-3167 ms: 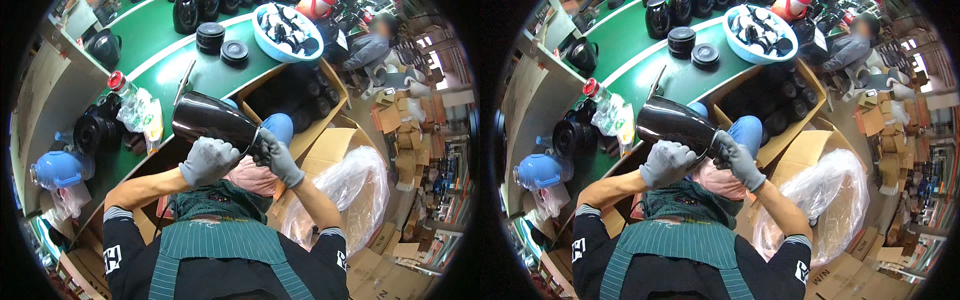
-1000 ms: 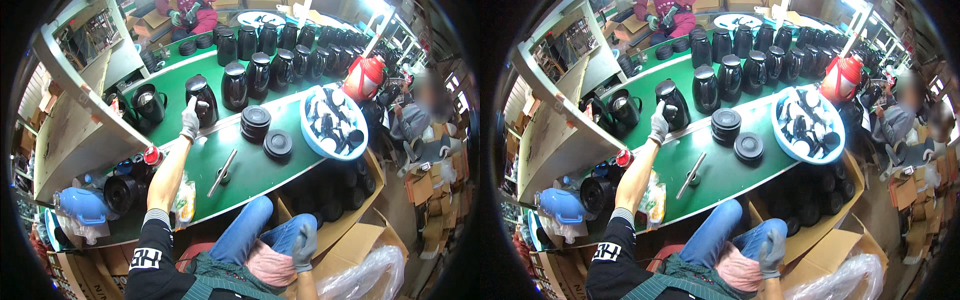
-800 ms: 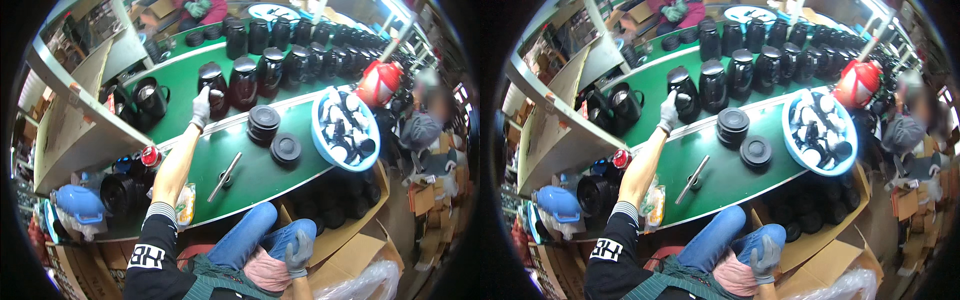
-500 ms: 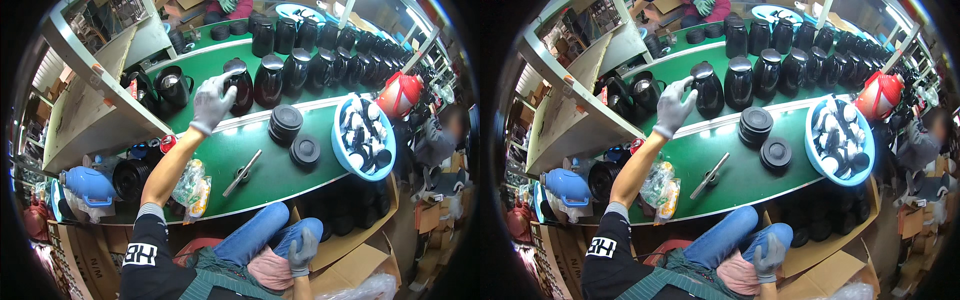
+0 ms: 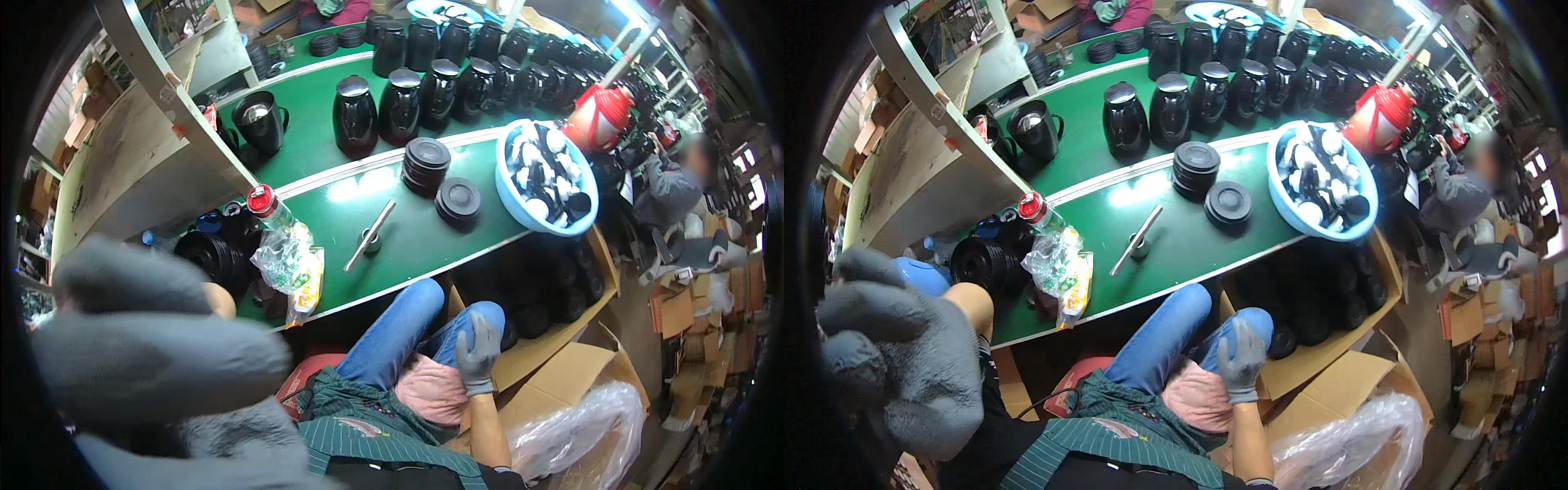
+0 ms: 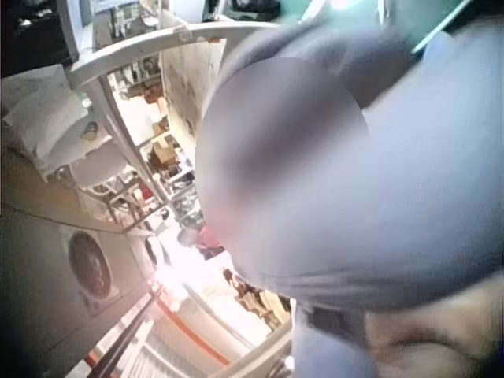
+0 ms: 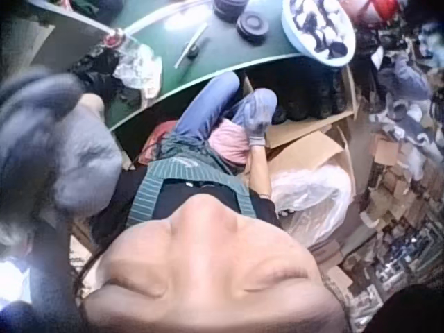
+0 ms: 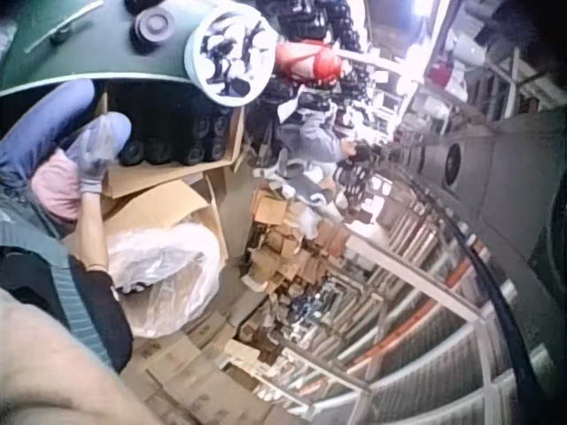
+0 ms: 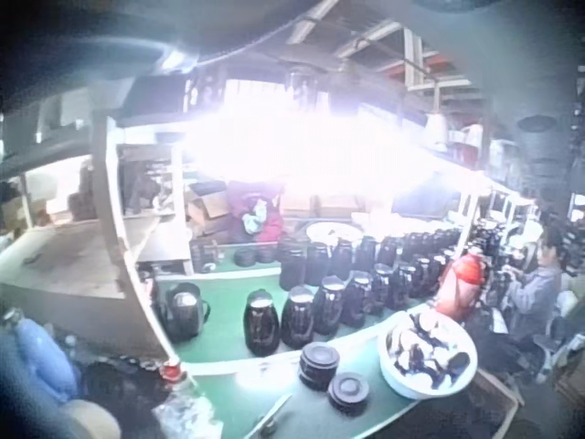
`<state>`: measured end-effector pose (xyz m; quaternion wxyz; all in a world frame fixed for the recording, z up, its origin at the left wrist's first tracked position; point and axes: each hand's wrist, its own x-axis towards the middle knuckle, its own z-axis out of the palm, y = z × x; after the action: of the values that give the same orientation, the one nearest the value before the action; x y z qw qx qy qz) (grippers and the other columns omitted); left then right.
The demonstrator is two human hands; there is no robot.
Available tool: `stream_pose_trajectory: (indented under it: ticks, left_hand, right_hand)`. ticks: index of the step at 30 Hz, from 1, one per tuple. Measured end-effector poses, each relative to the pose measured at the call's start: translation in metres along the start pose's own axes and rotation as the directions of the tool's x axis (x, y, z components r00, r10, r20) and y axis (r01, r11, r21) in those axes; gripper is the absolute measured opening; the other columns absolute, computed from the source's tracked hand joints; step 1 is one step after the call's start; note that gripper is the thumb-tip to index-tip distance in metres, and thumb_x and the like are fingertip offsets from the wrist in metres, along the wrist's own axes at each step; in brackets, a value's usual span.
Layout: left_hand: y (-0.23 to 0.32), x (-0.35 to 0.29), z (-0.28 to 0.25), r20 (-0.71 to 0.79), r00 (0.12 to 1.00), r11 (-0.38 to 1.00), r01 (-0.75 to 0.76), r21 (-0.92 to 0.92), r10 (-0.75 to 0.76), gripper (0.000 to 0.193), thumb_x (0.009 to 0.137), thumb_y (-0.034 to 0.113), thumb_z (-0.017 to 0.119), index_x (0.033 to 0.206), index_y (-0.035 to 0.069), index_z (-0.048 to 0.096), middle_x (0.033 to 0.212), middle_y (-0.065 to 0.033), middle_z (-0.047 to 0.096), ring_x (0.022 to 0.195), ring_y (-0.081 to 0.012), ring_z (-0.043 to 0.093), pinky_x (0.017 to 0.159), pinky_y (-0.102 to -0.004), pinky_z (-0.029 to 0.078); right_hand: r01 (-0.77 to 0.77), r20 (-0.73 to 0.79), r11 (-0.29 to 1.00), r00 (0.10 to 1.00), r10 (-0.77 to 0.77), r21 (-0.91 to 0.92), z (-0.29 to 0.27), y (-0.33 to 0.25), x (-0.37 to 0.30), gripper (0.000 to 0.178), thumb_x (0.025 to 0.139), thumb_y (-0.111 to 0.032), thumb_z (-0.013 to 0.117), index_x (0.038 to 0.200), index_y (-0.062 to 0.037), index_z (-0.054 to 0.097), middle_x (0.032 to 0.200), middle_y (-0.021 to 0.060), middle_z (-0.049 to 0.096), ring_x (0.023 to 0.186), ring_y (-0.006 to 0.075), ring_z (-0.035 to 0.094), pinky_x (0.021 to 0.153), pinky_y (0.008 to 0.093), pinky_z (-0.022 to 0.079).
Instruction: The person assembles black kettles by inserting a metal rod into the base, screwing on a lid, and placing a white insert inside. The person handles each kettle one at a time and places the finished units on a green table.
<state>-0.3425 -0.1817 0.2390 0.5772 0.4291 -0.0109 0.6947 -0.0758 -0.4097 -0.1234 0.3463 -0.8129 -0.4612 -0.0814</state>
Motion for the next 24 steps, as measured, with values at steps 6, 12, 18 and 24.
stream_pose_trajectory:
  ticks: [6,12,18,24]
  left_hand:
    - [-0.002,0.021,0.005,0.658,0.338,0.290,-0.939,0.187,0.672,0.029,0.105,0.042,0.065,0.117,0.016,0.060,0.091,0.0019,0.053,0.079,-0.0109,0.057,0.071,-0.0312,0.045]
    - [-0.012,0.012,0.024,0.333,-0.194,-0.007,-0.872,-0.490,0.923,0.020,0.103,0.023,0.068,0.086,0.016,0.059,0.074,0.0097,0.050,0.067,-0.0054,0.053,0.063,-0.0247,0.042]
    - [-0.008,0.005,0.007,0.768,0.494,0.460,-0.838,0.294,0.408,0.021,0.089,0.019,0.076,0.107,0.011,0.067,0.089,-0.0005,0.067,0.080,-0.0218,0.062,0.070,-0.0361,0.050]
    - [-0.006,-0.048,-0.009,-0.096,0.951,0.955,-0.297,-0.018,0.294,0.061,0.095,0.026,0.078,0.146,0.003,0.053,0.127,-0.0140,0.066,0.113,-0.0298,0.068,0.094,-0.0433,0.060]
  right_hand:
    - [0.028,-0.055,0.999,0.998,-0.029,-0.022,-0.005,0.000,-0.003,0.046,0.093,-0.019,0.076,0.136,-0.0047,0.070,0.132,0.0174,0.073,0.117,0.0392,0.069,0.103,0.0498,0.053]
    - [0.049,-0.073,0.998,0.996,-0.051,-0.025,-0.003,-0.003,-0.005,0.045,0.092,-0.018,0.074,0.135,-0.0043,0.070,0.131,0.0179,0.073,0.118,0.0404,0.069,0.103,0.0504,0.053]
    - [0.002,-0.067,1.000,0.998,-0.002,0.001,-0.003,-0.004,-0.007,0.044,0.093,-0.017,0.073,0.134,-0.0044,0.070,0.129,0.0182,0.073,0.118,0.0402,0.068,0.104,0.0506,0.052]
    - [0.006,-0.041,1.000,0.999,-0.006,0.004,-0.004,-0.008,-0.003,0.043,0.092,-0.017,0.075,0.133,-0.0044,0.072,0.130,0.0189,0.073,0.118,0.0413,0.068,0.105,0.0502,0.052]
